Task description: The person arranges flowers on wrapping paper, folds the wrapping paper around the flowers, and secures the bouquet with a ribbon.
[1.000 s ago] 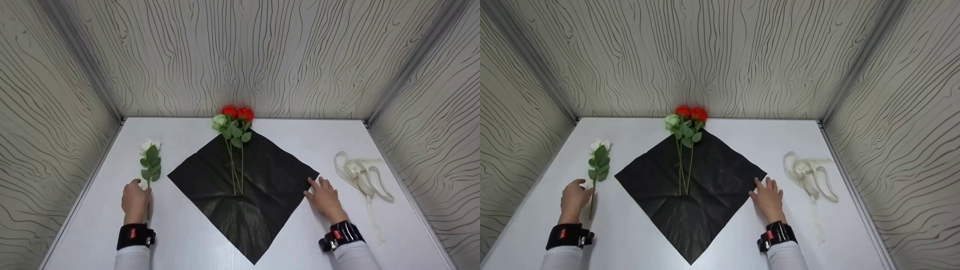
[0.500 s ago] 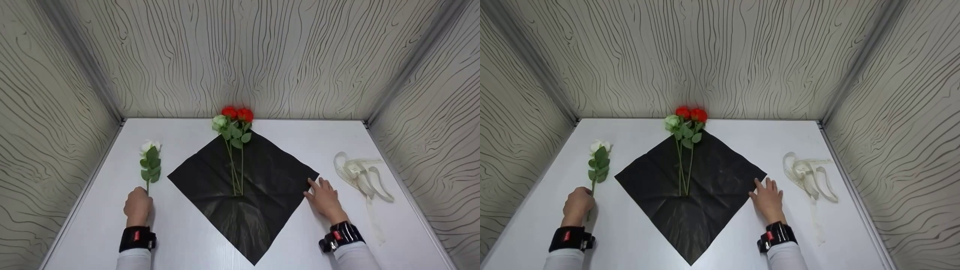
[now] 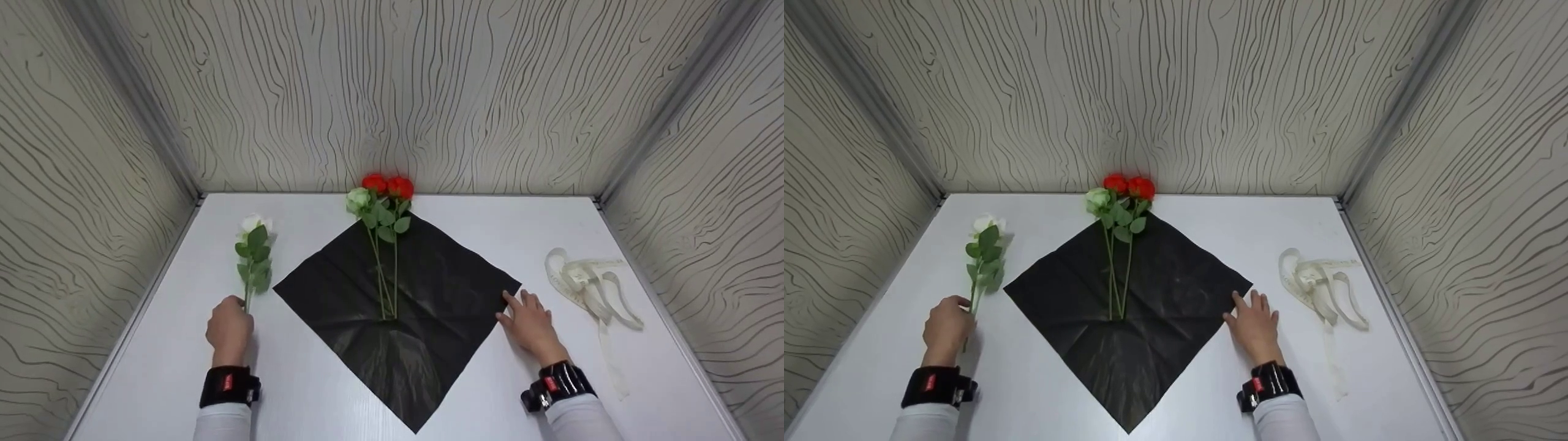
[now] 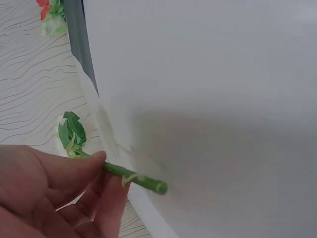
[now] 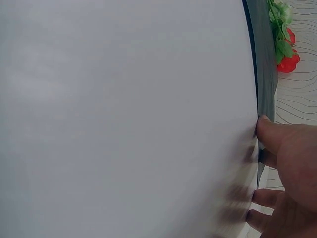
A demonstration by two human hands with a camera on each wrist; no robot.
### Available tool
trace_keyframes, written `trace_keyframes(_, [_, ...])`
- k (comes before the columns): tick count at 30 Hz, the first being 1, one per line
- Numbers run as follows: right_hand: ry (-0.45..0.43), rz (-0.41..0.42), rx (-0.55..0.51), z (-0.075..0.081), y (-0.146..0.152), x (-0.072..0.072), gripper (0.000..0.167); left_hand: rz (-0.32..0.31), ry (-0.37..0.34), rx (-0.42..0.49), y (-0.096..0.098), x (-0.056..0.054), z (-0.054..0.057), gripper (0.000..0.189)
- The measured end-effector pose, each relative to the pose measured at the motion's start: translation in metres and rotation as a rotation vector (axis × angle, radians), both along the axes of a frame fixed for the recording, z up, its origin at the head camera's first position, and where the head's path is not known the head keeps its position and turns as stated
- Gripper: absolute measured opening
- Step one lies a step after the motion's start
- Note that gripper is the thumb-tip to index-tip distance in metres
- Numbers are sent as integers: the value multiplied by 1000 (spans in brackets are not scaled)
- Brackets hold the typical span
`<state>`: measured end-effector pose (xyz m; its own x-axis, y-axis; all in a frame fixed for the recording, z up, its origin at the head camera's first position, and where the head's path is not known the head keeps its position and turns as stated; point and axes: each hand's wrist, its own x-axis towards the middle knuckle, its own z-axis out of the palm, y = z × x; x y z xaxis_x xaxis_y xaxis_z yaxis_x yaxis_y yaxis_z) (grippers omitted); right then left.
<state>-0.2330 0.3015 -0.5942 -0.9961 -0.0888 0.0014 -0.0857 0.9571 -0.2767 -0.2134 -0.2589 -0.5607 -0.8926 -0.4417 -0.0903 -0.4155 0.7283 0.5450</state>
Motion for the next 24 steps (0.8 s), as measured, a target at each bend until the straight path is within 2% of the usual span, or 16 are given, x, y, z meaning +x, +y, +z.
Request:
trace_keyframes(4, [-3,-8,3,1,1,1,54,7,50,51,13,-8,10,28])
trace_keyframes(8, [-6,-14,-2,2,1,2,53,-32,129,140,30,-20,17,26])
trace_keyframes(10, [-6,-13,-4,2,1,3,53,-63,168,217,40,-27,21,25])
trace_keyframes(13, [-7,-15,-2,3,1,4,53,-100,215,388,59,-38,26,26])
trace_keyframes(17, [-1,-17,6,5,0,5,53,-139,229,632,88,-51,29,30])
trace_keyframes(20, [-1,-14,-3,5,-1,4,52,-168,221,732,110,-60,28,32])
trace_keyframes(24, [-1,-16,-13,5,-4,4,53,-216,233,772,137,-68,23,32])
